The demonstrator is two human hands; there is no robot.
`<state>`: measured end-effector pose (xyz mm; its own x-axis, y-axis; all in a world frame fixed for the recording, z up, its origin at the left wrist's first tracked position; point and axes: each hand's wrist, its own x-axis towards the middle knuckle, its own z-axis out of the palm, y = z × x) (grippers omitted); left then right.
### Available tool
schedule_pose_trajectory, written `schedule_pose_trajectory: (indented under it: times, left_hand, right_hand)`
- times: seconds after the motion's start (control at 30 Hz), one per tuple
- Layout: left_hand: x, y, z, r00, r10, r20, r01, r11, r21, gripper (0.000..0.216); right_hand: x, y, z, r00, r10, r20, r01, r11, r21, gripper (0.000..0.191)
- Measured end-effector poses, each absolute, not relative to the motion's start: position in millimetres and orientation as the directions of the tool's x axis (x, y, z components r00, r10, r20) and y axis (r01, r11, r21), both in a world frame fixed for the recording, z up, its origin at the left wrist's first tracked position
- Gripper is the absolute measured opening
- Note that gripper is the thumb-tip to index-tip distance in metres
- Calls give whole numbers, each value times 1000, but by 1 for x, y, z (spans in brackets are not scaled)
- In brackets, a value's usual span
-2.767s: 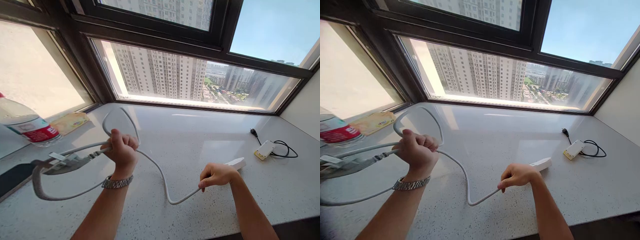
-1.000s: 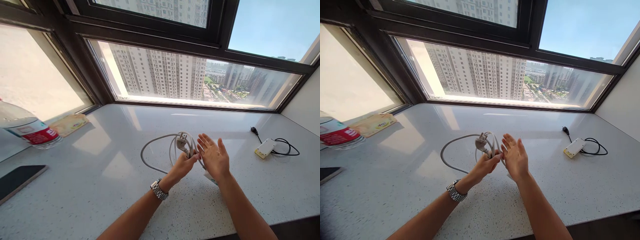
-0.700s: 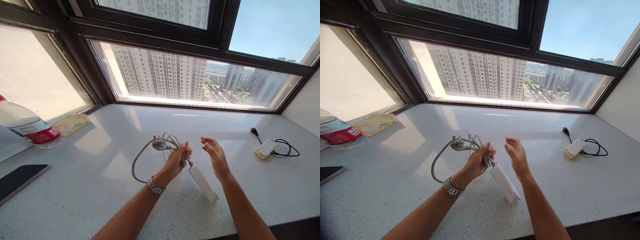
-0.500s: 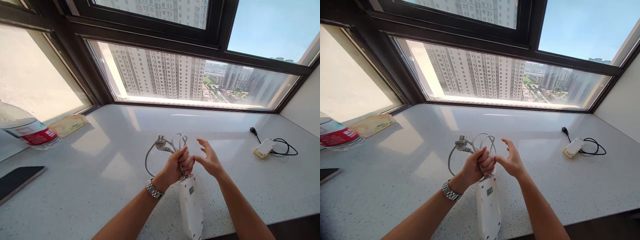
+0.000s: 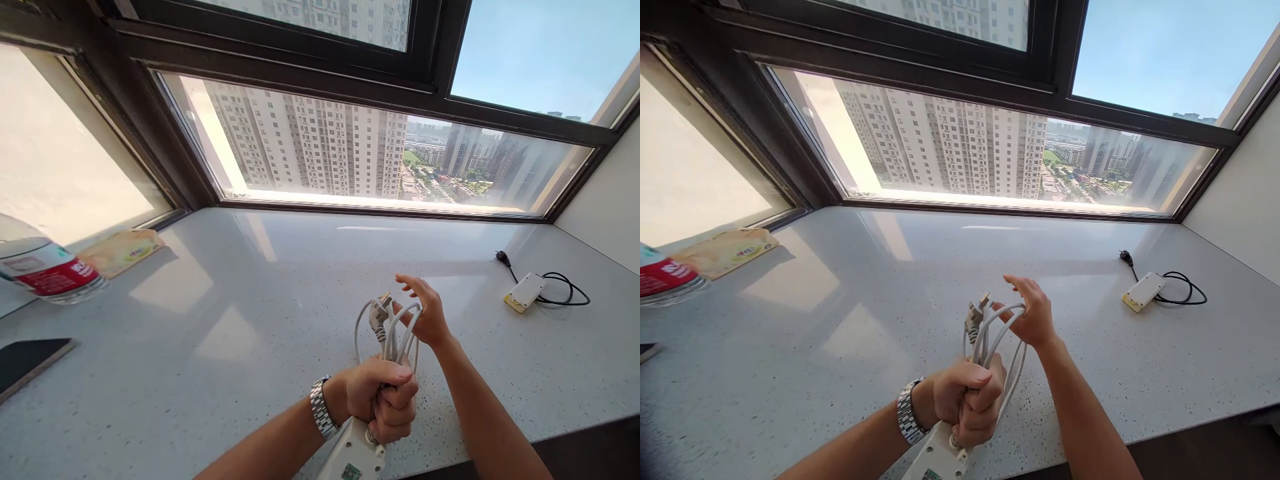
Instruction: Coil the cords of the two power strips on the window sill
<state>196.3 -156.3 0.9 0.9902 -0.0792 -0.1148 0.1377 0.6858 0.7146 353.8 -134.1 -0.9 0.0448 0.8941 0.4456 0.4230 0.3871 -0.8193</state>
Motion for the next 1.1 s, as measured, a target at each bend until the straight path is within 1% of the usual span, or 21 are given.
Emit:
schedule_pose_trajectory:
  times: [0.07,0.1,0.13,0.2,0.23,0.27,0.3,0.33,0.4,0.43,0.47,0.53,0.57,0.63,0.7,0.8,0.87,0.93,1.0,1.1]
  left_hand:
    - [199,-163,1,979,-153,-131,201,674,711,69]
    - [200,-166,1,972,-200,-123,228,669,708,69]
    - [201,-168,1,963,-246,-110,250,664,705,68]
    - [202,-170,2,950,-300,-87,272,656,704,66]
    - [201,-169,3,952,-295,-86,266,652,710,66]
    - [200,-167,5,961,-260,-95,246,647,721,66]
    - [198,-163,8,975,-193,-109,209,642,738,66]
    - [196,-158,12,987,-96,-125,158,635,757,66]
    - [191,-143,18,975,154,-158,32,608,793,63]
    - [188,-135,20,942,288,-174,-30,586,809,62]
    - [186,-126,20,892,412,-188,-84,559,825,60]
    - [183,-107,17,756,620,-212,-172,500,849,59]
    - [183,-99,13,679,699,-223,-208,475,855,58]
    - [182,-85,4,529,811,-249,-265,437,860,58]
    - [183,-75,-5,397,874,-280,-295,410,863,57]
    - [183,-65,-13,236,926,-294,-303,358,883,54]
    - [182,-62,-17,146,948,-283,-314,316,895,53]
    - [180,-60,-21,57,960,-273,-340,276,899,53]
    - [178,-59,-25,-13,962,-274,-368,250,895,53]
    - [176,-58,-30,-60,965,-254,-379,214,901,51]
  right_hand:
    - [357,-134,1,-79,881,467,284,469,-836,66]
    - [358,-133,2,-167,877,451,209,479,-853,68]
    - [358,-133,2,-260,868,422,143,467,-873,65]
    - [358,-133,0,-404,847,345,45,395,-917,44]
    - [359,-132,-1,-429,851,304,21,346,-938,33]
    - [361,-132,-2,-410,871,270,7,299,-954,27]
    - [364,-131,-2,-348,904,247,-2,262,-965,27]
    - [367,-131,-2,-255,939,232,-6,239,-971,30]
    - [375,-130,0,-53,973,227,4,227,-974,37]
    - [379,-130,1,17,976,218,7,218,-976,37]
    - [383,-129,2,55,979,195,5,195,-981,34]
    - [386,-128,3,65,990,129,-9,130,-992,32]
    - [385,-127,3,63,993,100,-17,101,-995,34]
    - [379,-125,1,80,994,75,-33,78,-996,40]
    - [371,-124,-3,106,992,74,-43,79,-996,45]
    - [359,-124,-9,158,984,82,-21,87,-996,55]
    - [353,-124,-14,201,975,96,40,89,-995,66]
    - [349,-124,-19,205,973,104,115,82,-990,80]
    - [348,-124,-22,147,983,112,190,83,-978,91]
    - [352,-128,-24,-5,996,89,304,87,-949,102]
